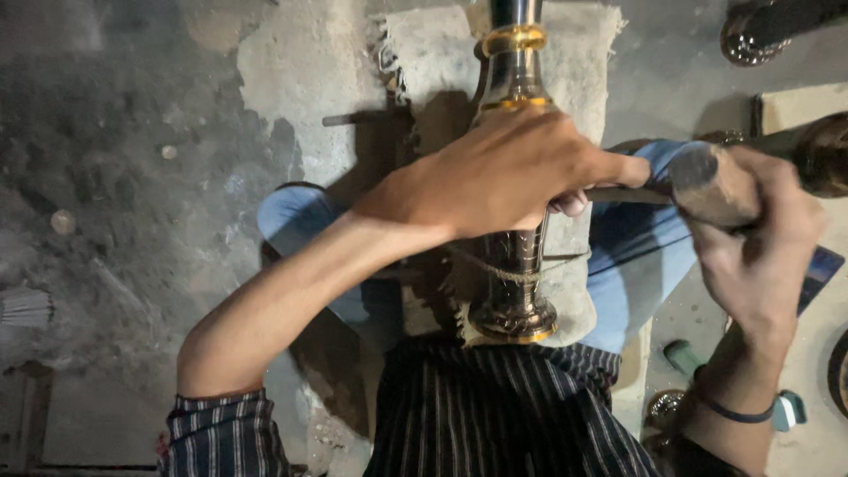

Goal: The person sits cross-legged on the floor with a brass vase held upright against a cloth pad. They hold a chisel against the vase's etched surface and repeatedly strike it with a wooden mallet, repositioning the chisel around the pattern to chase the decoration.

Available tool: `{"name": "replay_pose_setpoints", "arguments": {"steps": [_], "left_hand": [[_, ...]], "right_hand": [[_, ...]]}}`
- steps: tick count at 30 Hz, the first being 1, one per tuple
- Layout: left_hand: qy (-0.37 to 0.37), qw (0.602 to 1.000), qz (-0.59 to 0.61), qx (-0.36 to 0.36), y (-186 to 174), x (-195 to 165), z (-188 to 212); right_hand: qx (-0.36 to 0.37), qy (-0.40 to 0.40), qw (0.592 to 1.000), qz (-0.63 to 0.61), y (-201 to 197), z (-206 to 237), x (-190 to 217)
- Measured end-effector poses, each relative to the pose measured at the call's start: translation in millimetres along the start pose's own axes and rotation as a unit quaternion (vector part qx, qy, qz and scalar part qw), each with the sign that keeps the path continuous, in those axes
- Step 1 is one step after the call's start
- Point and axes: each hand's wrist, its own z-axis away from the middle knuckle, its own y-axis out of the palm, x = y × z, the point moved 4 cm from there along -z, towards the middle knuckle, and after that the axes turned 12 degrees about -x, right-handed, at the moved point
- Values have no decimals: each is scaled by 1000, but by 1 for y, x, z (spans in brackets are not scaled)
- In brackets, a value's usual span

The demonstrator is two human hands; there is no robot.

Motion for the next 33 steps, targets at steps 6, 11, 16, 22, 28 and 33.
{"name": "replay_pose_setpoints", "arguments": {"steps": [6,11,16,22,28,33], "left_hand": [[-56,998,-37,14,-7,-8,6],[-104,995,-12,-4,-4,-8,13],[-102,993,9,-62,-6,-12,27],[-185,972,1,-145,-10,-20,43],[-236,944,44,-227,-15,-30,61],[-266,930,95,-235,-7,-29,69]], "right_hand": [[48,47,997,-47,-2,-17,16],[63,70,996,2,-4,-20,7],[114,114,987,5,-13,-20,-20],[264,12,955,131,3,-56,-23],[345,-20,931,117,21,-93,-5],[343,163,921,81,37,-86,-6]]}}
